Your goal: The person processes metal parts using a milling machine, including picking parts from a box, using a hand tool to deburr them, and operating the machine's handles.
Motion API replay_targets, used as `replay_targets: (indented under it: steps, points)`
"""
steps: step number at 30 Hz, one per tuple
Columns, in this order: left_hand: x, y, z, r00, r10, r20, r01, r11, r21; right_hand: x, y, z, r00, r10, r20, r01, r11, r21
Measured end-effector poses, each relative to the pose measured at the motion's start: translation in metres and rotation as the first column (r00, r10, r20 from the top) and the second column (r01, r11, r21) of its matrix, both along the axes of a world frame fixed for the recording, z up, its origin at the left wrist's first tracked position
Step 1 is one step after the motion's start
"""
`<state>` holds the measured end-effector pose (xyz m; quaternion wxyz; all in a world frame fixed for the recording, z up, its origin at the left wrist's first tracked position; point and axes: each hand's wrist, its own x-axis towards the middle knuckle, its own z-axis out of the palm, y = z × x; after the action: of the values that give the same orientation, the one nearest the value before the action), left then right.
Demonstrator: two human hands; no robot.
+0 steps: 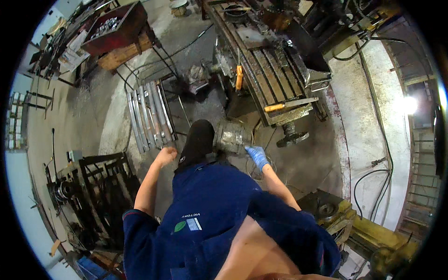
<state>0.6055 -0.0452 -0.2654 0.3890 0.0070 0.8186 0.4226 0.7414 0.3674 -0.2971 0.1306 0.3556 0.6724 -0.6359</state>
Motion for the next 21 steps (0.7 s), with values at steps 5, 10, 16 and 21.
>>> replay_targets:
  steps: [5,10,16,21]
  points:
    - [-0.057,0.008,0.003,0.981,-0.179,-0.076,0.161,0.966,-0.201,-0.008,0.000,-0.026,0.980,-0.097,-0.172,0.089,0.995,-0.052]
    - [-0.134,0.013,-0.012,0.995,-0.081,-0.056,0.077,0.994,-0.082,-0.064,-0.014,0.004,0.985,-0.086,-0.148,0.081,0.996,-0.037]
    - [-0.277,0.086,-0.009,0.911,-0.398,-0.110,0.391,0.917,-0.077,-0.152,-0.022,-0.009,0.927,-0.331,-0.175,0.328,0.944,-0.046]
    - [-0.407,0.175,-0.005,0.739,-0.602,-0.302,0.585,0.796,-0.156,-0.230,-0.015,-0.058,0.781,-0.549,-0.298,0.603,0.788,0.129]
